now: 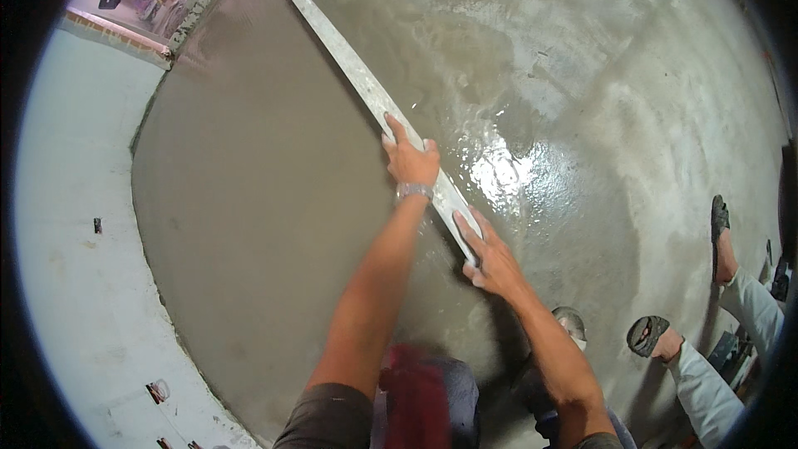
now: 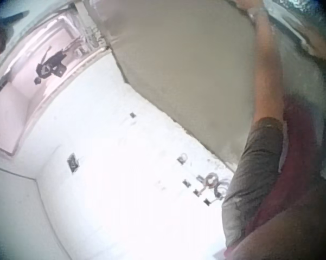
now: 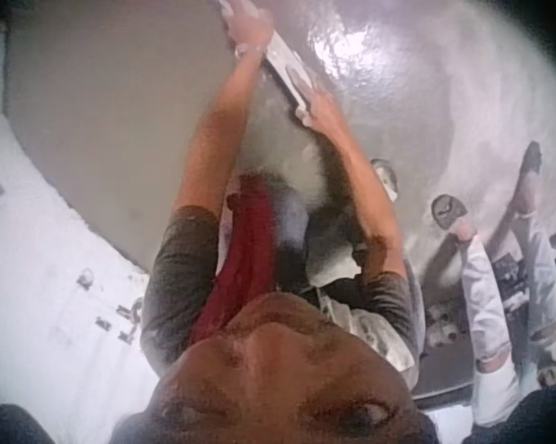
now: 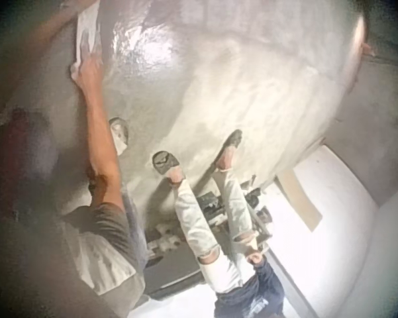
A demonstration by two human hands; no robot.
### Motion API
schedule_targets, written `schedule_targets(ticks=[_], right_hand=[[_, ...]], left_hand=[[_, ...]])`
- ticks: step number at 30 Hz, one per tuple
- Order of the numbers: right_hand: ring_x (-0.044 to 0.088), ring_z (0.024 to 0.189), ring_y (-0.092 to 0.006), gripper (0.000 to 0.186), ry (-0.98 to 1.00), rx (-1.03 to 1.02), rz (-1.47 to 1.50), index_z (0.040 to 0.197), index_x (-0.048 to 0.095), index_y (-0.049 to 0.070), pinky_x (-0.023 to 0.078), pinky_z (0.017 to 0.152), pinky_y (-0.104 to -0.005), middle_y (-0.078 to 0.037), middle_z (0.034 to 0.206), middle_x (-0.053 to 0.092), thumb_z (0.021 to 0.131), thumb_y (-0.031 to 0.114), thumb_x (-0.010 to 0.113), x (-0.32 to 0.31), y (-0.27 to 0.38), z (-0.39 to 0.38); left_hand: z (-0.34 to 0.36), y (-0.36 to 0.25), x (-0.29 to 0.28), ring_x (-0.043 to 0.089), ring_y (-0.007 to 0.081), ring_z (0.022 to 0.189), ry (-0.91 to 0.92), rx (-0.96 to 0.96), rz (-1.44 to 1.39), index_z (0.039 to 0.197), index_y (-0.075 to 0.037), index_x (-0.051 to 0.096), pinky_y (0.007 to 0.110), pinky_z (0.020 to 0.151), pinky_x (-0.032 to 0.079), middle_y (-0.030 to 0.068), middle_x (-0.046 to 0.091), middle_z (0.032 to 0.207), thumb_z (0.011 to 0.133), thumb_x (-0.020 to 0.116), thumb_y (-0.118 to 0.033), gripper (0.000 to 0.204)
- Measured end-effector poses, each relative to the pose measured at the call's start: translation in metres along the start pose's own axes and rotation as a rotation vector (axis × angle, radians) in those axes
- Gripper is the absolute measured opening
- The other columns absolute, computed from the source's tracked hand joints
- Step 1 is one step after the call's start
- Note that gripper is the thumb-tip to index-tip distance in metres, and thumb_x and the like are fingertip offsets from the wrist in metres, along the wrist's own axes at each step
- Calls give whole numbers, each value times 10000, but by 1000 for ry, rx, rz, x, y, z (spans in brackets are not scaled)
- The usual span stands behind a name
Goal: The person uses a long straightedge to level wet concrete on a floor. They repeatedly pull the straightedge across the surface to create a flat plane, occasionally using a trowel to fill low spots.
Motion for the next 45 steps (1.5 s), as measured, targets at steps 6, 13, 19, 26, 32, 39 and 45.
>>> schedule_targets(ticks=[6, 13, 19, 26, 32, 39, 45], right_hand=[[375, 1322, -431, 955, 46, 18, -19, 1502, 279, 244, 374, 1089, -453, -194, 1530, 232, 677, 74, 731, -4, 1, -2], [277, 1371, -440, 970, 222, 31, -151, 1525, 198, 173, 279, 1102, -529, -240, 1525, 195, 725, 117, 743, -23, 14, 3], [313, 1349, -439, 895, 224, 179, -67, 1519, 192, 149, 301, 1120, -474, -228, 1502, 257, 780, 132, 697, -125, 16, 36], [392, 1304, -440, 899, 142, 305, -431, 1529, 138, 150, 351, 1098, -449, -264, 1446, 363, 813, 156, 681, -296, -42, 136], [505, 1180, -457, 923, 223, 180, -687, 1533, 66, 159, 444, 1005, -457, -302, 1316, 477, 834, 145, 670, -367, -26, 292], [594, 1087, -400, 891, 520, -28, -709, 1529, 106, 170, 489, 945, -458, -248, 1226, 580, 833, 123, 660, -345, 6, 443], [625, 1061, -351, 860, 597, -115, -790, 1523, 143, 168, 505, 920, -441, -219, 1209, 601, 833, 117, 654, -375, 27, 523]], left_hand=[[-5, -11, -5, 422, 506, 1250, 42, -43, 58, 1531, -169, 74, 490, 1037, 396, 364, 274, 1433, 781, 677, -184, 962], [0, -18, -3, 405, 492, 1257, 116, -140, 155, 1531, -156, 80, 492, 1036, 392, 327, 306, 1413, 787, 656, -156, 940], [5, 1, 2, 380, 489, 1252, 62, -95, 293, 1530, -142, 111, 526, 1055, 339, 321, 327, 1388, 798, 633, -209, 901], [14, -10, -1, 336, 454, 1306, 161, -186, 342, 1515, -74, 140, 551, 1103, 253, 314, 298, 1431, 781, 624, -195, 888], [13, -2, -10, 352, 420, 1312, 115, -96, 291, 1504, -55, 165, 593, 1100, 226, 267, 356, 1420, 765, 633, -201, 887], [22, -10, -20, 352, 444, 1297, 171, -124, 245, 1457, -24, 271, 596, 1097, 228, 279, 374, 1381, 762, 658, -190, 812], [9, 2, -11, 332, 416, 1333, 69, -95, 273, 1453, -103, 284, 618, 1101, 208, 259, 345, 1415, 733, 711, -249, 850]])
Point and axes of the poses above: each hand's wrist, its own z-axis towards the middle knuckle, its own x-axis out of the palm, y = z × x, the point moved 2 cm from there along z, towards the middle knuckle
